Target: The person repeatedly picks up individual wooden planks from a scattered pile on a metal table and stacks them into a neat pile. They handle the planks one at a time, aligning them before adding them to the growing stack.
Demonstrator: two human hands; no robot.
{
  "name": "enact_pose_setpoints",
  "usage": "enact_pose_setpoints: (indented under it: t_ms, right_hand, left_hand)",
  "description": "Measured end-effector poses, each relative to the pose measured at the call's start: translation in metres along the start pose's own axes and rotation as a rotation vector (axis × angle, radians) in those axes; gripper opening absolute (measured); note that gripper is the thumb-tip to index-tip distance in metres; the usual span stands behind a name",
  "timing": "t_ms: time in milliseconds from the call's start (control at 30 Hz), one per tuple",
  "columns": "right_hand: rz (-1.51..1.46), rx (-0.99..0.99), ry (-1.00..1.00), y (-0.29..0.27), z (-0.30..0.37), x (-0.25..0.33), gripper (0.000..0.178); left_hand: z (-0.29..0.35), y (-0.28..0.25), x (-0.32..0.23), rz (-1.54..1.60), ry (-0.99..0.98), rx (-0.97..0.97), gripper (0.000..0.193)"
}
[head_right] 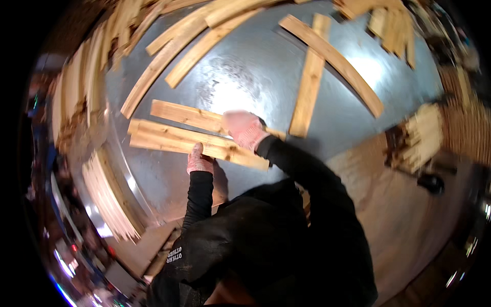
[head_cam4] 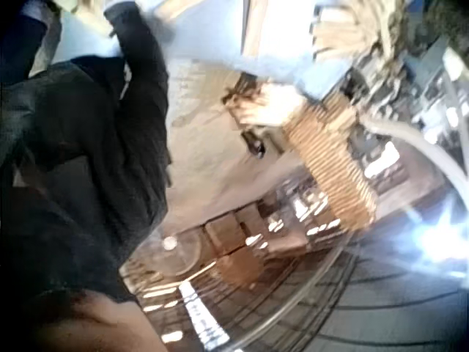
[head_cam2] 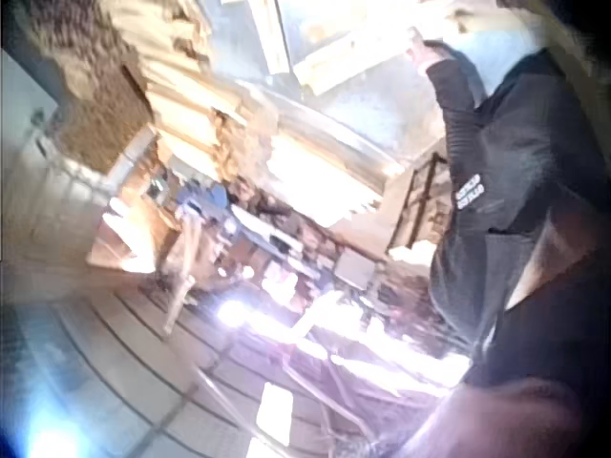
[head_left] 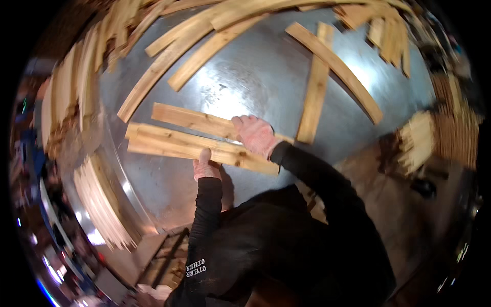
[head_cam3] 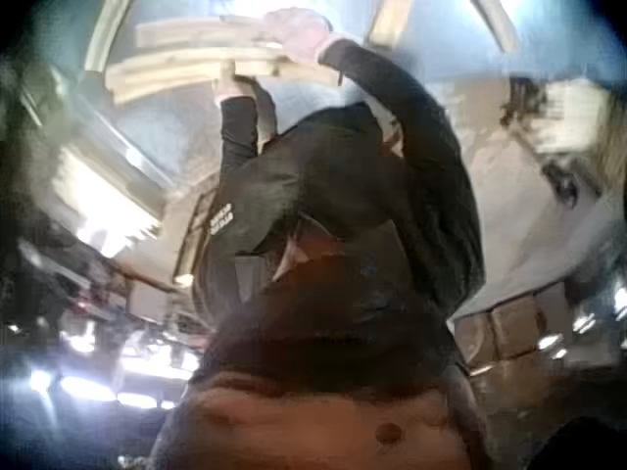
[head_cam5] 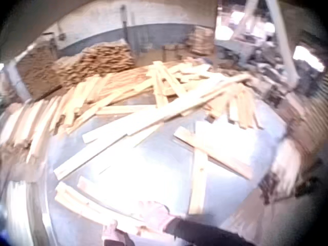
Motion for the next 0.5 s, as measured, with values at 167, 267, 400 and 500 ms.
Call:
enact_pose_setpoints:
  t_ms: [167,267,400,500]
  right_hand:
    - [-0.163,0.041,0.022,-0.013,-0.019,-0.044,0.052]
    - [0.043,-0.163,-0.237,-0.059,-0.050,-0.025,0.058]
    - [0.476,-0.626,-0.349,-0.206,-0.145,-0.082,0.088]
    - [0.680,-0.153,-0.080,-0.242,-0.237,-0.142,0.122]
  left_hand:
    - [0.028,0.025,0.007,0.009,0.071,-0.119,0.038]
    - [0.043,0.013,0.029,0.039,0.092,-0.078,0.037]
    - [0.054,0.009,0.037,0.049,0.075,-0.043,0.039]
    - [0.068,0.038,0.020,0.189,0.089,-0.013,0.045]
Point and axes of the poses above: each hand's wrist, its own z-axis away from the middle knuckle, its own y-axis out of the palm, x = y × z, the point moved 10 cm from there along -z, towards the middle knuckle, and after that the axes turned 2 degrees about -y, right-handed, at the moved point
